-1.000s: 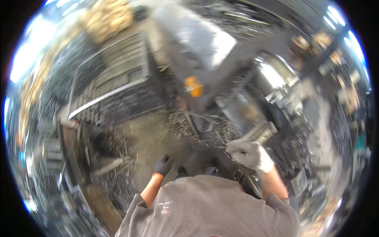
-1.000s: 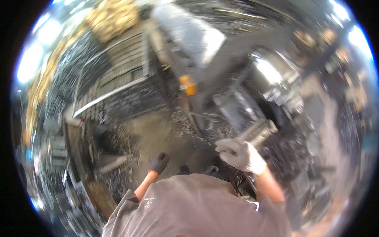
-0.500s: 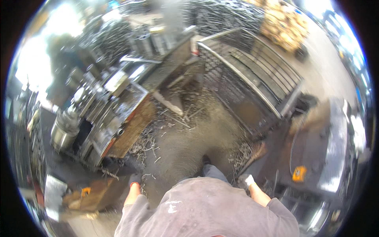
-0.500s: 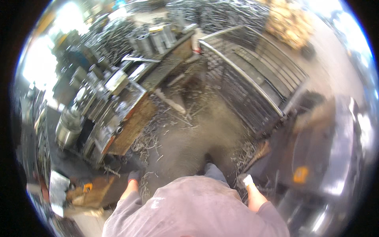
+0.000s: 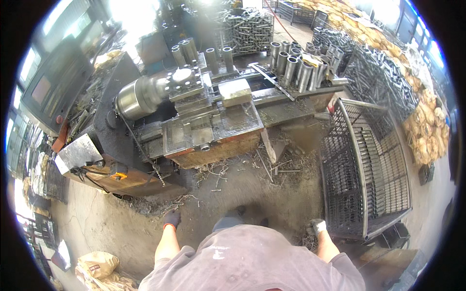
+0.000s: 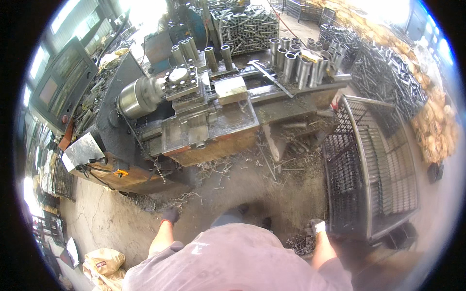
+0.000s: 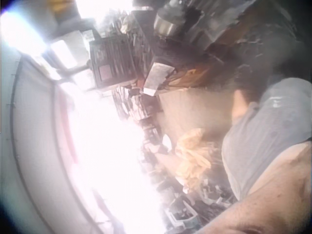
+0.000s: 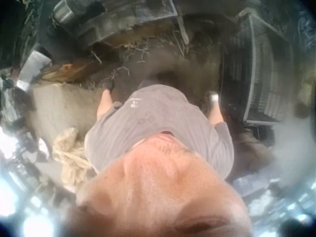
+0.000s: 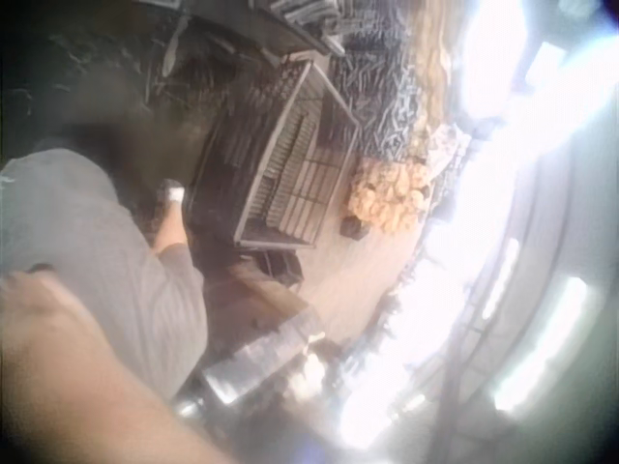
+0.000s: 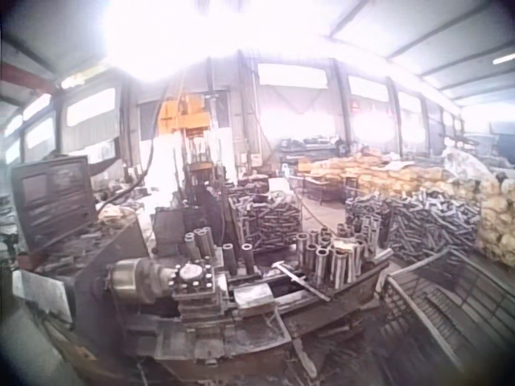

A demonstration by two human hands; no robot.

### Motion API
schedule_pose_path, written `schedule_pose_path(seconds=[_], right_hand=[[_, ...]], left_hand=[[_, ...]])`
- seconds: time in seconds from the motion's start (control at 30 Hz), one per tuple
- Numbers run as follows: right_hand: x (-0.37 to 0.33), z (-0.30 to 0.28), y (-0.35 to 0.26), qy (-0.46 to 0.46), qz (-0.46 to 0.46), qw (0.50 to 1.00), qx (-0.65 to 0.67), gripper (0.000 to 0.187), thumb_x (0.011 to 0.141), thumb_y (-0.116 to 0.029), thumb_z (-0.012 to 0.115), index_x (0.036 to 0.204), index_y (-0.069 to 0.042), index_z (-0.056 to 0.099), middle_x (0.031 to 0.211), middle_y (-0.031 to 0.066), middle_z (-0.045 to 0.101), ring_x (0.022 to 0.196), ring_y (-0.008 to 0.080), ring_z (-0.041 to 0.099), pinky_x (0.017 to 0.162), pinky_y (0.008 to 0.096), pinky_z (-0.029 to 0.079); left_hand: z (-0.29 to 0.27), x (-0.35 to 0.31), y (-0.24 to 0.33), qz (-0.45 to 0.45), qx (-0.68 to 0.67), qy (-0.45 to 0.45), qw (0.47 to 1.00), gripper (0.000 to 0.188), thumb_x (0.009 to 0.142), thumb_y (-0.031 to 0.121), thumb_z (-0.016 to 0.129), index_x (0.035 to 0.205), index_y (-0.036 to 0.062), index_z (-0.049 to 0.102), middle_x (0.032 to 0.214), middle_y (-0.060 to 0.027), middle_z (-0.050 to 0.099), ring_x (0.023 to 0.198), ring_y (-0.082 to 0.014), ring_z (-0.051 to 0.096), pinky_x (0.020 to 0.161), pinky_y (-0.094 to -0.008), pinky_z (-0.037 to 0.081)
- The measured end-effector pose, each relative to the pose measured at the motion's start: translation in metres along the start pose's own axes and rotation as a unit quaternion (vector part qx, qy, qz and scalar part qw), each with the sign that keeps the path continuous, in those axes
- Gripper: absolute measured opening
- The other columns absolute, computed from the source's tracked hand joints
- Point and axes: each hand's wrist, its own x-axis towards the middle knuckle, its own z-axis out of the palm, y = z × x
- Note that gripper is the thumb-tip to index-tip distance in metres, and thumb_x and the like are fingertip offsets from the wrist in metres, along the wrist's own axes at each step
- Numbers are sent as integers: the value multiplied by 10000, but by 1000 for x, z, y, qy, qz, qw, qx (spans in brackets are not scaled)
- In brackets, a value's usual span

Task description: The person repeatedly loads cylindrical metal tubes into a lathe chuck, secures them, and then removes them after a brief machine cycle. The person places the processed tubes into a nearby wire basket. This cycle is repeated multiple times throughout the clip.

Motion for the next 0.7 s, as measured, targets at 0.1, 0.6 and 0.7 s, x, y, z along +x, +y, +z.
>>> schedule_pose_path(seconds=[0.1, 0.6, 0.7], right_hand=[[-8, 33, -56, -26, -134, 983, -124, 170, 973, -168, 629, 1040, -34, 709, 848, 141, 718, 640, 293, 708, 509, 429, 571], [-54, 184, -108, -96, -210, 868, -440, 268, 922, -297, 709, 1076, -108, 818, 954, 99, 804, 818, 242, 763, 739, 403, 609], [-20, 174, -91, -70, -374, 606, -698, 268, 868, -349, 696, 1037, -193, 833, 1017, 98, 802, 943, 311, 760, 836, 448, 600]], left_hand=[[-31, 56, -24, -38, -137, 131, 981, 560, 997, 468, 590, 1218, -23, 744, 1121, -267, 763, 1062, -408, 726, 937, -457, 555], [-241, 114, -36, -81, -88, 442, 889, 675, 1151, 479, 351, 1665, 42, 333, 1650, -194, 466, 1518, -339, 460, 1230, -417, 403], [-245, 108, -35, -178, 193, 325, 909, 613, 1155, 357, 361, 1679, 47, 292, 1692, -187, 407, 1535, -320, 443, 1256, -413, 391]])
